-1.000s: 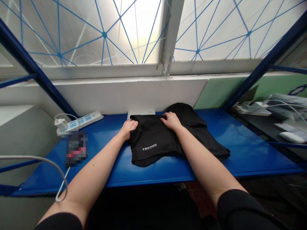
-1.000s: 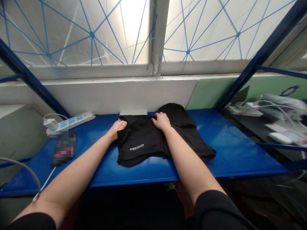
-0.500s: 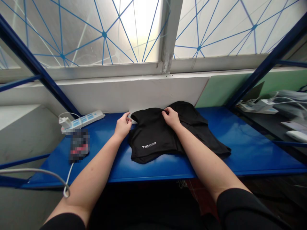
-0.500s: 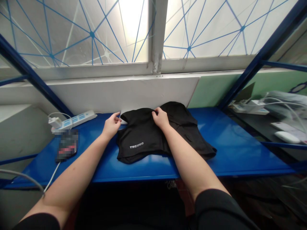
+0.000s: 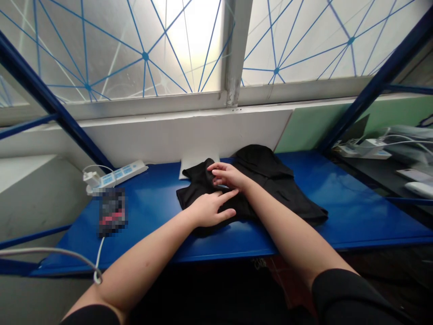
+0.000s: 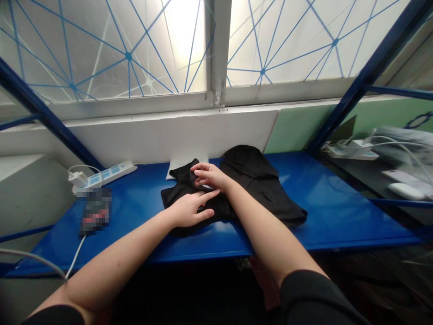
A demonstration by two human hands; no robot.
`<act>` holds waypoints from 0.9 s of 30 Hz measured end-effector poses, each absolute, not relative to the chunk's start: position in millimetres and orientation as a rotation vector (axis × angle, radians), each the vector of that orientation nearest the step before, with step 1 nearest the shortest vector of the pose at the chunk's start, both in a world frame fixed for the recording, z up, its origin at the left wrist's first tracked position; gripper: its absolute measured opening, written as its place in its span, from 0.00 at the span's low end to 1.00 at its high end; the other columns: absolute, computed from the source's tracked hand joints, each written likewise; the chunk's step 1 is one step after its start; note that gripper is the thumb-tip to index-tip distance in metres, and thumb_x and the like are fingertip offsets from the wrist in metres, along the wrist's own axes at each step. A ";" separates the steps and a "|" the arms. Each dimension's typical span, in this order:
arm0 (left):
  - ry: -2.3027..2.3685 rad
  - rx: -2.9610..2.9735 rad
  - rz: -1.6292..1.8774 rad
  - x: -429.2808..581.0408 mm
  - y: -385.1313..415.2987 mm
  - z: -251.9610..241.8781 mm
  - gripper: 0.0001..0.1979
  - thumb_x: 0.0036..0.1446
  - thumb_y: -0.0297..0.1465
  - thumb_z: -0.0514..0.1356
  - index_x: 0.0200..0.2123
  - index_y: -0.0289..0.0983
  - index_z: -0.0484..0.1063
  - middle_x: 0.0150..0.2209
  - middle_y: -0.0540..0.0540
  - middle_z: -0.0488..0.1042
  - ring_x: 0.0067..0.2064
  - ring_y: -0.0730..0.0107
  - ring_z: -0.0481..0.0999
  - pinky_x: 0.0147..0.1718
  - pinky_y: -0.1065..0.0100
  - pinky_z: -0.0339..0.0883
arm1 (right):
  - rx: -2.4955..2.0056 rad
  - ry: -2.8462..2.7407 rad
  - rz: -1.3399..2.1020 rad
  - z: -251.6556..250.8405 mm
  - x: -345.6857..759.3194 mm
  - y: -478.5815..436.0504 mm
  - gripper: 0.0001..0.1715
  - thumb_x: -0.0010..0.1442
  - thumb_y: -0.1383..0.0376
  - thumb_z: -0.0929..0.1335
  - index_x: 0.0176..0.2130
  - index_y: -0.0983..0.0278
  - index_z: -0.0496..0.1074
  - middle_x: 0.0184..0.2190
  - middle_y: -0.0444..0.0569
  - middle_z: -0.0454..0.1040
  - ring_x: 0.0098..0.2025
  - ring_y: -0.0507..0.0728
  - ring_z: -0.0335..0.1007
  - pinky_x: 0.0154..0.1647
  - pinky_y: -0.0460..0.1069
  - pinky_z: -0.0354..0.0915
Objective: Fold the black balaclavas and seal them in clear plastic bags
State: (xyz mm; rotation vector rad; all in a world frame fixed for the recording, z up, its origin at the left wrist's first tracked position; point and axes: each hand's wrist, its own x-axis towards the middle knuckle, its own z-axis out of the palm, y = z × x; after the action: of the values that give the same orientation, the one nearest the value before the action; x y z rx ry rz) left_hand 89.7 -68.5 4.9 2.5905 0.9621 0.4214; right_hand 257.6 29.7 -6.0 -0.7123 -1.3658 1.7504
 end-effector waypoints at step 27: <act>0.866 1.737 0.954 85.6 -47.3 0.7 0.10 0.51 0.30 0.59 0.31 0.40 0.57 0.26 0.55 0.59 0.26 0.76 0.58 0.25 0.73 0.54 | -0.992 -1.171 0.813 -2.4 258.3 44.6 0.28 0.60 0.40 0.64 0.44 0.59 0.72 0.38 0.49 0.76 0.44 0.59 0.73 0.43 0.51 0.69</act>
State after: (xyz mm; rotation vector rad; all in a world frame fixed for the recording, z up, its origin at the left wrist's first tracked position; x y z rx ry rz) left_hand 85.6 -47.3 0.7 1.7372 0.8661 0.9539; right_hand 258.3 44.6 -2.4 -0.9919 -1.1715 0.8131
